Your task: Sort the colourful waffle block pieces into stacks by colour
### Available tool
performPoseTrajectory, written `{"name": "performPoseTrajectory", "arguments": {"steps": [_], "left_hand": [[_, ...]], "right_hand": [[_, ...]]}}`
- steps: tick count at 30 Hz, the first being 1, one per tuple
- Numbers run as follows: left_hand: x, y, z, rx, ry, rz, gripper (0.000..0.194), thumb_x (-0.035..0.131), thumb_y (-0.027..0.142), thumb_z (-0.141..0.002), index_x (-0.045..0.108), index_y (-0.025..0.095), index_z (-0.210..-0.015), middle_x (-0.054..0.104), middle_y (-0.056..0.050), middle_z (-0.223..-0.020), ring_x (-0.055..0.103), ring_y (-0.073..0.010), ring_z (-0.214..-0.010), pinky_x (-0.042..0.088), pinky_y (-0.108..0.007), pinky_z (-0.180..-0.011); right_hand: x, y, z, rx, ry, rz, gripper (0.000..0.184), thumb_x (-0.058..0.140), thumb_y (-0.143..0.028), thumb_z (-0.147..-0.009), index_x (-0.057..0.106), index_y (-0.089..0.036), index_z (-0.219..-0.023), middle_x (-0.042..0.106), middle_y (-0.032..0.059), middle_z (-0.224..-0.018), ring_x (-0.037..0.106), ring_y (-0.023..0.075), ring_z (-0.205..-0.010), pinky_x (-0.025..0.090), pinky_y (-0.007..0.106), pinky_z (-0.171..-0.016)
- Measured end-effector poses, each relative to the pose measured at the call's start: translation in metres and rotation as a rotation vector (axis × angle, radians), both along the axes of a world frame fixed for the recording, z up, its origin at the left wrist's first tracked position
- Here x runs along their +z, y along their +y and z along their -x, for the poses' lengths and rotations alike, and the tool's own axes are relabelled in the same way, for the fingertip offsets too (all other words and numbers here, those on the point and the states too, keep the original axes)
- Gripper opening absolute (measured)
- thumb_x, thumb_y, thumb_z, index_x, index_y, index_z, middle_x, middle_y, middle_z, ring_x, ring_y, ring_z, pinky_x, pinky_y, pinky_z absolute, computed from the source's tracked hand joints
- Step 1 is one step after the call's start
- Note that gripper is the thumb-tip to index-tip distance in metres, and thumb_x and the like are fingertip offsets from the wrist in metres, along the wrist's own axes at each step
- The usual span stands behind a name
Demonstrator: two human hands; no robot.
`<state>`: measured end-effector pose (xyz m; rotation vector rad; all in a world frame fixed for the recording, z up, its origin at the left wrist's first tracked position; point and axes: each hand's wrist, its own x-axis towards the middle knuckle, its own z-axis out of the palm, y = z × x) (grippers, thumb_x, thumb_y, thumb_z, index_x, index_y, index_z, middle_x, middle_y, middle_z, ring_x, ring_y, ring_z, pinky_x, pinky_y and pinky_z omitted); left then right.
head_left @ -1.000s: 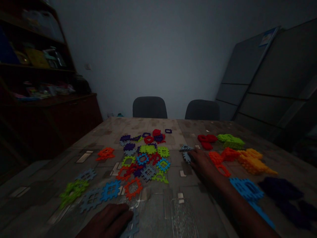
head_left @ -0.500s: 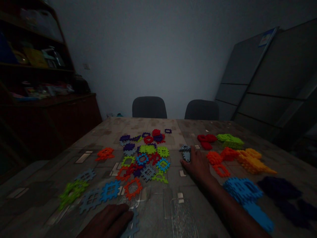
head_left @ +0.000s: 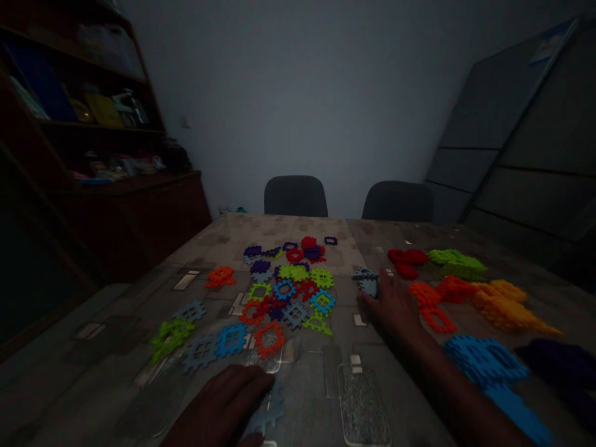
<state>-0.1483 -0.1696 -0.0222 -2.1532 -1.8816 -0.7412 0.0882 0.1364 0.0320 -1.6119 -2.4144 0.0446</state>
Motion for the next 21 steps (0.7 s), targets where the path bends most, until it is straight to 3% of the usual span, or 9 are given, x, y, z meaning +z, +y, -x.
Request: {"name": "performPoseTrajectory", "arguments": {"steps": [4,7,10,13,16,19,21], "left_hand": [[0.014,0.009,-0.021,-0.045,-0.081,0.084,0.052,0.062,0.033,-0.092,0.047,0.034,-0.141,0.068,-0.004,-0.129,0.065,-0.0247,-0.113,0.055,-0.034,-0.1],[0.033,0.021,-0.027,-0.085,-0.126,0.167,0.053,0.066,0.034,-0.092,0.046,0.032,-0.141,0.065,-0.005,-0.132,0.062,-0.0256,-0.117,0.054,-0.038,-0.101],[0.054,0.031,-0.018,-0.032,-0.141,0.158,0.044,0.062,0.03,-0.095,0.05,0.03,-0.138,0.064,-0.006,-0.134,0.06,-0.0266,-0.119,0.052,-0.043,-0.102],[0.065,0.034,-0.006,0.042,-0.201,0.161,0.031,0.054,0.025,-0.099,0.056,0.029,-0.13,0.066,-0.005,-0.129,0.061,-0.0248,-0.117,0.051,-0.043,-0.101],[0.061,0.032,-0.006,0.021,-0.282,0.242,0.028,0.06,0.036,-0.099,0.059,0.028,-0.125,0.067,-0.005,-0.126,0.061,-0.0254,-0.114,0.052,-0.041,-0.099],[0.047,0.03,-0.018,-0.067,-0.284,0.299,0.051,0.07,0.053,-0.091,0.055,0.027,-0.132,0.065,-0.008,-0.129,0.059,-0.0301,-0.115,0.05,-0.044,-0.1],[0.04,0.031,-0.025,-0.115,-0.251,0.345,0.058,0.071,0.052,-0.09,0.05,0.027,-0.138,0.062,-0.01,-0.134,0.058,-0.0317,-0.118,0.048,-0.048,-0.104]], "right_hand": [[0.008,-0.016,-0.006,0.169,0.059,0.011,0.05,0.051,-0.034,-0.095,0.056,-0.008,-0.137,0.061,0.0236,-0.13,0.056,0.0376,-0.121,0.045,0.048,-0.099],[0.006,-0.041,-0.003,0.407,0.156,0.087,0.037,0.049,-0.028,-0.095,0.065,-0.016,-0.125,0.067,0.014,-0.122,0.062,0.0265,-0.112,0.048,0.036,-0.098],[0.001,-0.064,0.005,0.663,0.287,0.191,0.033,0.049,-0.023,-0.092,0.067,-0.019,-0.119,0.069,0.0118,-0.114,0.064,0.0261,-0.106,0.05,0.04,-0.096],[-0.001,-0.072,0.017,0.791,0.29,0.202,0.039,0.049,-0.013,-0.086,0.064,-0.019,-0.122,0.067,0.0129,-0.12,0.06,0.0271,-0.113,0.048,0.043,-0.101],[-0.002,-0.065,0.03,0.83,0.257,0.169,0.045,0.05,-0.01,-0.086,0.059,-0.017,-0.13,0.064,0.0147,-0.126,0.056,0.028,-0.118,0.045,0.045,-0.104],[0.0,-0.061,0.045,0.842,0.207,0.161,0.046,0.057,-0.016,-0.089,0.056,-0.015,-0.135,0.061,0.0157,-0.132,0.053,0.0301,-0.121,0.042,0.047,-0.106],[0.003,-0.065,0.055,0.821,0.162,0.163,0.049,0.063,-0.024,-0.088,0.056,-0.015,-0.136,0.061,0.0151,-0.133,0.053,0.0313,-0.121,0.041,0.047,-0.105]]}}
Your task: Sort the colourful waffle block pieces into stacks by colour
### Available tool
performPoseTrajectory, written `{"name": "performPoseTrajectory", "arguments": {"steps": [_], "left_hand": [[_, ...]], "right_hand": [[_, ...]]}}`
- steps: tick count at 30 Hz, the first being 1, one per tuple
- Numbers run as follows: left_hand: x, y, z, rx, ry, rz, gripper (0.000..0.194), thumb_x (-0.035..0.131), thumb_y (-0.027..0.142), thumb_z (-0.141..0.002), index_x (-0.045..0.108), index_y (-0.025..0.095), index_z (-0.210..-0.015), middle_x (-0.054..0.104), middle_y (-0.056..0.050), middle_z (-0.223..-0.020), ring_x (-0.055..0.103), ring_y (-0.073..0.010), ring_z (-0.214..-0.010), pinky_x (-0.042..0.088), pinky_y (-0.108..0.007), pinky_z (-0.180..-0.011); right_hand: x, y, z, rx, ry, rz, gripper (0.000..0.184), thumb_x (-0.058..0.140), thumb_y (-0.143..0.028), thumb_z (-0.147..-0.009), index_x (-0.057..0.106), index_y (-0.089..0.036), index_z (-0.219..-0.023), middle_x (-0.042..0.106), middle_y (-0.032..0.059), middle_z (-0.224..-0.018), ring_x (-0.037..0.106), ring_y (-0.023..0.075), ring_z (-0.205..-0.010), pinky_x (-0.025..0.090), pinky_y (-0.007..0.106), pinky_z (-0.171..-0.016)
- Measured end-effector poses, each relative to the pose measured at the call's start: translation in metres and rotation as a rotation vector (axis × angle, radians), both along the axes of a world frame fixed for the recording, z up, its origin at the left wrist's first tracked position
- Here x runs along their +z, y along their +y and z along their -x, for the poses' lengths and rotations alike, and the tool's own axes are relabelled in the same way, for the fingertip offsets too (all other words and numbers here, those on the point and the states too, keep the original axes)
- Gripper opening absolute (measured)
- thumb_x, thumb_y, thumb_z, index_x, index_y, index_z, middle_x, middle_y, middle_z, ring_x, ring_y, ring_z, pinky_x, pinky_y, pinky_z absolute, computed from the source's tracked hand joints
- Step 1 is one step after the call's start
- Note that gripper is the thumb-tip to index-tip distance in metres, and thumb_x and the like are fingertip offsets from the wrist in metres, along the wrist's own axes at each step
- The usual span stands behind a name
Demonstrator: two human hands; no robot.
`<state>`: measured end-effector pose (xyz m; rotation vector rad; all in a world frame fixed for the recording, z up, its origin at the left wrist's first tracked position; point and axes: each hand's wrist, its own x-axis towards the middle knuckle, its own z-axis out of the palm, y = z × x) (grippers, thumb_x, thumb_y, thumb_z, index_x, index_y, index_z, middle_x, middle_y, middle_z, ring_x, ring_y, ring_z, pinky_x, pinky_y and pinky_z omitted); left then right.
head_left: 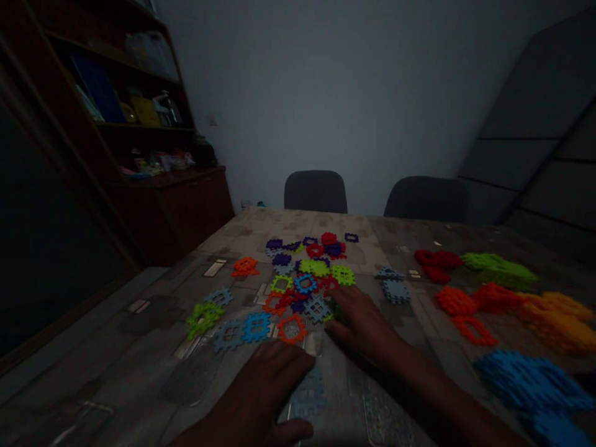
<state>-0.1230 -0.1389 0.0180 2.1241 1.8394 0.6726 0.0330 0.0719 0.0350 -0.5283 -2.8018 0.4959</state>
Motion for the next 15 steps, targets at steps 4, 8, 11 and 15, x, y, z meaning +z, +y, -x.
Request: {"name": "performPoseTrajectory", "arguments": {"steps": [4,8,11,15], "left_hand": [[-0.005,0.003,-0.004,-0.11,0.019,0.039,0.054,0.066,0.026,-0.092,0.045,0.028,-0.142,0.059,-0.01,-0.139,0.056,-0.0311,-0.123,0.049,-0.048,-0.105],[-0.008,0.005,0.003,-0.326,-0.025,-0.088,0.074,0.053,0.004,-0.085,0.028,0.03,-0.151,0.053,-0.009,-0.149,0.048,-0.0264,-0.138,0.039,-0.046,-0.117],[-0.006,0.006,0.007,-0.384,-0.029,-0.093,0.076,0.047,-0.001,-0.083,0.029,0.03,-0.15,0.054,-0.008,-0.149,0.048,-0.0227,-0.14,0.032,-0.046,-0.122],[0.005,0.006,0.013,-0.256,-0.073,-0.126,0.054,0.043,0.001,-0.091,0.048,0.028,-0.138,0.063,-0.006,-0.139,0.057,-0.0197,-0.131,0.032,-0.044,-0.122]], "right_hand": [[0.007,-0.014,0.019,-0.048,-0.088,-0.075,0.054,0.072,-0.036,-0.085,0.058,-0.017,-0.134,0.061,0.0144,-0.132,0.053,0.0326,-0.121,0.04,0.045,-0.103],[0.006,-0.022,0.028,-0.039,-0.155,-0.172,0.044,0.068,-0.028,-0.088,0.06,-0.016,-0.13,0.063,0.0149,-0.129,0.054,0.0326,-0.12,0.04,0.045,-0.101],[0.005,-0.022,0.03,-0.017,-0.166,-0.197,0.024,0.06,-0.019,-0.091,0.068,-0.015,-0.114,0.068,0.0143,-0.117,0.057,0.0318,-0.116,0.041,0.044,-0.098],[0.006,-0.012,0.026,0.0,-0.153,-0.201,0.027,0.053,-0.011,-0.093,0.069,-0.015,-0.115,0.072,0.0134,-0.111,0.06,0.0304,-0.111,0.044,0.044,-0.095]]}}
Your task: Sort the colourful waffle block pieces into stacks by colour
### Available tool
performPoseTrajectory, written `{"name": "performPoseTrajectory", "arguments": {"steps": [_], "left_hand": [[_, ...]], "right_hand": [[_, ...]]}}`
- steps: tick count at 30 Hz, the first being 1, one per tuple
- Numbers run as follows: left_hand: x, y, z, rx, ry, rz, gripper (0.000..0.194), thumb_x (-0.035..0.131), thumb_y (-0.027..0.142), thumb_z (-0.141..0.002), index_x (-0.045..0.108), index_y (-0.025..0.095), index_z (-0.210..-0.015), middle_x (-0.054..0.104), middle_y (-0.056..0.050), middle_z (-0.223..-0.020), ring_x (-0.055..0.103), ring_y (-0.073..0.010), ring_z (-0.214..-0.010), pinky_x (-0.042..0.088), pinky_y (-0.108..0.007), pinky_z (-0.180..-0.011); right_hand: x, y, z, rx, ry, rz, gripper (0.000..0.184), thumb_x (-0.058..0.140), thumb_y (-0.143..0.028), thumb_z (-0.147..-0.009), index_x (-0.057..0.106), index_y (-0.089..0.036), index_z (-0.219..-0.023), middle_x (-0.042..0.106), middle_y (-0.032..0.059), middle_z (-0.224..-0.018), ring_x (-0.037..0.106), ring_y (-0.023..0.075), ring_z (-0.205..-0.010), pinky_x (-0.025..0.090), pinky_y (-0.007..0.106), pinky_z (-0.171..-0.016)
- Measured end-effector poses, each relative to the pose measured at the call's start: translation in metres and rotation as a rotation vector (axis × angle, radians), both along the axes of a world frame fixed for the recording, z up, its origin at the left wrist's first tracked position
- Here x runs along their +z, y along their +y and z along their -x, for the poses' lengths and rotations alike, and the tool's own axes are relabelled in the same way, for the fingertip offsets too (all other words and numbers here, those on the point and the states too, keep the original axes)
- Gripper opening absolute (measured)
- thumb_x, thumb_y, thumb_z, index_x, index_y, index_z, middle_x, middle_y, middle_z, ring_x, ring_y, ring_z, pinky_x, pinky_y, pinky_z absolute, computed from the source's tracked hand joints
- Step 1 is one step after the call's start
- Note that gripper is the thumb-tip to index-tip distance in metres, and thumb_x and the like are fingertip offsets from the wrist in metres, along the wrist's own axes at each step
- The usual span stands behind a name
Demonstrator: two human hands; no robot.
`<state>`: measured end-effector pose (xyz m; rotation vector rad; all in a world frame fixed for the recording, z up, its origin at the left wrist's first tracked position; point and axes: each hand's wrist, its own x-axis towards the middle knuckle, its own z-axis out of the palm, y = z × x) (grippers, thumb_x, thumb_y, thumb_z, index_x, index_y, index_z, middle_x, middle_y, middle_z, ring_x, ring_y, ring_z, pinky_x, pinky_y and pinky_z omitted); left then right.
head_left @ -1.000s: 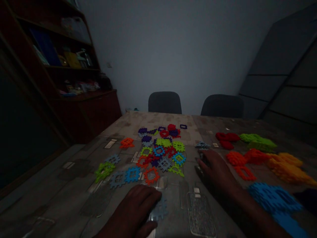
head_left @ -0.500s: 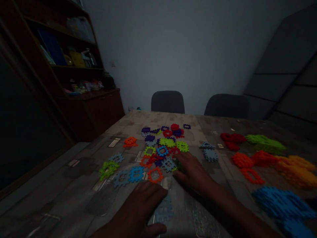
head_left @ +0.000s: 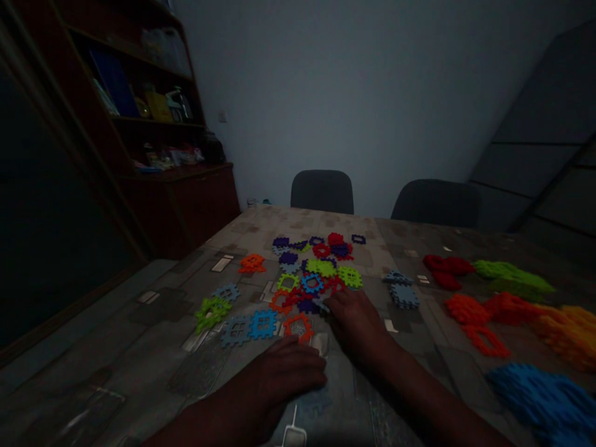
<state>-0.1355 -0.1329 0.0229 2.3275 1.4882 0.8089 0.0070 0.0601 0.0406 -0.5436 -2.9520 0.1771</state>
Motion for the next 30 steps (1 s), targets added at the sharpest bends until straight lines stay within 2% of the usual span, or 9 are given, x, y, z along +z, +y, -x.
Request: {"name": "performPoseTrajectory", "arguments": {"steps": [3,7,9,12,15,18,22,25,30], "left_hand": [[0.01,-0.003,0.013,0.183,-0.056,-0.138,0.039,0.044,0.009,-0.097,0.059,0.027,-0.128,0.07,-0.006,-0.126,0.064,-0.0207,-0.12,0.037,-0.045,-0.119],[0.024,-0.013,0.051,0.553,-0.027,-0.278,0.032,0.046,0.018,-0.098,0.066,0.024,-0.123,0.073,-0.007,-0.121,0.067,-0.024,-0.114,0.05,-0.041,-0.105],[0.028,-0.017,0.073,0.724,-0.026,-0.262,0.034,0.045,0.027,-0.098,0.068,0.021,-0.121,0.072,-0.01,-0.123,0.067,-0.0272,-0.115,0.052,-0.043,-0.102],[0.027,-0.021,0.098,0.869,-0.025,-0.114,0.043,0.046,0.044,-0.093,0.071,0.017,-0.117,0.073,-0.012,-0.121,0.068,-0.0322,-0.111,0.052,-0.048,-0.101],[0.022,-0.023,0.105,0.911,-0.02,-0.005,0.047,0.048,0.05,-0.09,0.072,0.017,-0.114,0.074,-0.013,-0.114,0.07,-0.0331,-0.102,0.054,-0.049,-0.095],[0.017,-0.025,0.099,0.86,0.002,0.099,0.046,0.054,0.05,-0.089,0.07,0.02,-0.121,0.072,-0.012,-0.12,0.068,-0.0333,-0.106,0.053,-0.049,-0.096],[0.013,-0.03,0.091,0.715,0.067,0.262,0.046,0.063,0.039,-0.086,0.064,0.026,-0.13,0.065,-0.009,-0.134,0.06,-0.0313,-0.122,0.045,-0.047,-0.107],[0.013,-0.032,0.09,0.687,0.107,0.318,0.048,0.067,0.03,-0.083,0.063,0.026,-0.13,0.064,-0.008,-0.135,0.058,-0.0299,-0.124,0.043,-0.044,-0.109],[0.016,-0.031,0.089,0.68,0.123,0.299,0.048,0.065,0.022,-0.082,0.062,0.024,-0.131,0.065,-0.008,-0.134,0.059,-0.0298,-0.122,0.044,-0.048,-0.107]], "right_hand": [[0.002,0.012,-0.013,0.02,0.125,0.08,0.04,0.049,-0.01,-0.095,0.061,-0.016,-0.133,0.07,0.0143,-0.121,0.062,0.0286,-0.112,0.045,0.045,-0.097],[0.009,0.017,-0.039,0.138,0.234,0.432,0.042,0.049,-0.024,-0.1,0.055,-0.023,-0.142,0.064,0.0124,-0.137,0.06,0.0271,-0.122,0.046,0.046,-0.103],[0.015,0.01,-0.049,0.209,0.15,0.578,0.038,0.046,-0.03,-0.104,0.056,-0.029,-0.14,0.064,0.0083,-0.136,0.059,0.0249,-0.123,0.045,0.045,-0.106],[0.021,-0.006,-0.051,0.355,0.019,0.64,0.035,0.042,-0.031,-0.106,0.058,-0.031,-0.137,0.065,0.005,-0.134,0.056,0.0216,-0.125,0.041,0.042,-0.11],[0.018,-0.019,-0.041,0.464,-0.036,0.62,0.035,0.042,-0.023,-0.105,0.061,-0.028,-0.134,0.066,0.0048,-0.129,0.056,0.0196,-0.122,0.039,0.04,-0.11],[0.012,-0.027,-0.03,0.487,-0.047,0.612,0.035,0.042,-0.022,-0.105,0.061,-0.028,-0.133,0.066,0.0052,-0.13,0.056,0.0199,-0.123,0.036,0.041,-0.112],[0.01,-0.029,-0.028,0.411,-0.026,0.602,0.035,0.047,-0.03,-0.103,0.056,-0.027,-0.137,0.061,0.0071,-0.136,0.052,0.0236,-0.126,0.035,0.044,-0.113],[0.016,-0.027,-0.033,0.344,-0.035,0.584,0.036,0.051,-0.031,-0.101,0.056,-0.027,-0.136,0.059,0.0078,-0.135,0.05,0.025,-0.125,0.035,0.045,-0.112],[0.018,-0.031,-0.044,0.245,-0.172,0.57,0.068,0.078,-0.037,-0.082,0.052,-0.025,-0.143,0.05,0.0106,-0.147,0.041,0.0327,-0.135,0.03,0.05,-0.116]]}}
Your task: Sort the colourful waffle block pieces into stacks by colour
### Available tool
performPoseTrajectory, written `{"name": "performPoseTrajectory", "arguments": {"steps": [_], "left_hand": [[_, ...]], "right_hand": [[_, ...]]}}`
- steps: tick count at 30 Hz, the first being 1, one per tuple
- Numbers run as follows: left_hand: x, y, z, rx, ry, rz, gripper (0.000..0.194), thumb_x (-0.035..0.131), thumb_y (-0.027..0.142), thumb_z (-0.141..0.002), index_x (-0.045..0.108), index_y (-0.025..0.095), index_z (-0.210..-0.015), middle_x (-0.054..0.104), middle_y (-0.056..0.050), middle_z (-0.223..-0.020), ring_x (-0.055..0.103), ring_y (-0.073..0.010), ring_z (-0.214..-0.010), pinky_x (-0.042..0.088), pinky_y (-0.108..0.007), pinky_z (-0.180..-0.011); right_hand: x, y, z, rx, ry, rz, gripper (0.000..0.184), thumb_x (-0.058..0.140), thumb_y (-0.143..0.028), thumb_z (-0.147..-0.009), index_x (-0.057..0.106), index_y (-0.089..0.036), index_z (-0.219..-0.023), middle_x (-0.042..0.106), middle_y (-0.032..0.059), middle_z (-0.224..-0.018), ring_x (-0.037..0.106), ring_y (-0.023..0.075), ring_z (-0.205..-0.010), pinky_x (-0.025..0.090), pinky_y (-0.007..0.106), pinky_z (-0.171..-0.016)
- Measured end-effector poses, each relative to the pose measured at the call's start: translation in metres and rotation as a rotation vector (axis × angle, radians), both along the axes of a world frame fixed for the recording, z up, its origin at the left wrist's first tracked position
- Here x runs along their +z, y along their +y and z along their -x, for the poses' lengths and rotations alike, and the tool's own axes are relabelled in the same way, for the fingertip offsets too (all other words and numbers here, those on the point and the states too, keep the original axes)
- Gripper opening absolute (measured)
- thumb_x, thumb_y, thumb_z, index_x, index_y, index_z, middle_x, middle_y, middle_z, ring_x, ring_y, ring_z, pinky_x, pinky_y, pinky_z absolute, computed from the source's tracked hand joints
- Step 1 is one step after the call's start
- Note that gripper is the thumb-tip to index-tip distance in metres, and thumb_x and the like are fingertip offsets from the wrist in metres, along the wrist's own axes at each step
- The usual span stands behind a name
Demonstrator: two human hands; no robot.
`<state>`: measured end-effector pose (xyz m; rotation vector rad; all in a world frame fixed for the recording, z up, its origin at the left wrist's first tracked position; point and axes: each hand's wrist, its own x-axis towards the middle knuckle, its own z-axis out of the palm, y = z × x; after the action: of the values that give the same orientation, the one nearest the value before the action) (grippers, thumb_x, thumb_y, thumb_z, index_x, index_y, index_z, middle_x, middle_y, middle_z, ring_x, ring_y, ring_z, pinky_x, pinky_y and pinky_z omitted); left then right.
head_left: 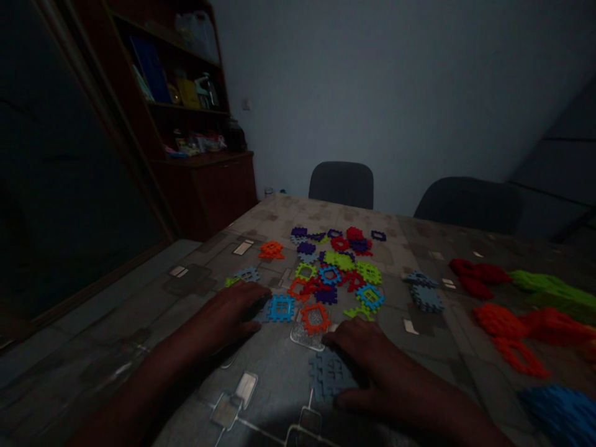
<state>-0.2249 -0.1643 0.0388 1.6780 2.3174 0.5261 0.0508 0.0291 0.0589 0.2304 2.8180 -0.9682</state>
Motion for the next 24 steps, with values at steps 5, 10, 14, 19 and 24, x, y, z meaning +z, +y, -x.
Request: {"name": "performPoseTrajectory", "arguments": {"steps": [5,10,14,19,24], "left_hand": [[0.0,-0.004,0.009,0.012,-0.024,0.002,0.057,0.068,0.023,-0.077,0.061,0.027,-0.133,0.063,-0.008,-0.137,0.057,-0.0317,-0.125,0.043,-0.052,-0.109],[0.001,-0.012,0.025,0.047,-0.006,0.022,0.065,0.068,0.021,-0.075,0.057,0.025,-0.139,0.057,-0.01,-0.145,0.048,-0.0341,-0.136,0.033,-0.055,-0.117],[0.005,-0.012,0.025,0.03,0.021,0.055,0.062,0.068,0.02,-0.075,0.06,0.024,-0.136,0.061,-0.009,-0.139,0.052,-0.0327,-0.131,0.038,-0.052,-0.113],[0.008,-0.008,0.014,-0.007,0.024,0.092,0.057,0.066,0.018,-0.075,0.062,0.026,-0.131,0.064,-0.008,-0.136,0.056,-0.0312,-0.126,0.041,-0.051,-0.109],[0.008,-0.006,0.007,-0.04,0.008,0.015,0.054,0.064,0.023,-0.081,0.06,0.025,-0.134,0.063,-0.008,-0.136,0.057,-0.0304,-0.126,0.042,-0.05,-0.11]], "right_hand": [[-0.009,-0.003,-0.002,-0.035,-0.015,-0.045,0.064,0.08,-0.031,-0.077,0.056,-0.024,-0.136,0.052,0.0103,-0.143,0.044,0.0328,-0.13,0.034,0.05,-0.112],[0.002,-0.006,0.001,-0.035,0.001,-0.042,0.053,0.074,-0.022,-0.079,0.06,-0.023,-0.129,0.055,0.0096,-0.135,0.047,0.0307,-0.124,0.035,0.047,-0.109],[0.005,-0.012,0.005,-0.009,0.004,-0.028,0.056,0.074,-0.021,-0.079,0.058,-0.023,-0.133,0.054,0.0086,-0.137,0.046,0.0295,-0.126,0.034,0.046,-0.111],[-0.005,-0.016,0.008,0.034,0.003,-0.046,0.075,0.085,-0.025,-0.072,0.055,-0.025,-0.14,0.054,0.0092,-0.139,0.045,0.0317,-0.127,0.032,0.047,-0.112],[-0.008,-0.014,0.007,0.035,0.012,-0.034,0.068,0.082,-0.026,-0.076,0.056,-0.023,-0.138,0.054,0.0099,-0.141,0.043,0.0306,-0.13,0.028,0.047,-0.115]]}}
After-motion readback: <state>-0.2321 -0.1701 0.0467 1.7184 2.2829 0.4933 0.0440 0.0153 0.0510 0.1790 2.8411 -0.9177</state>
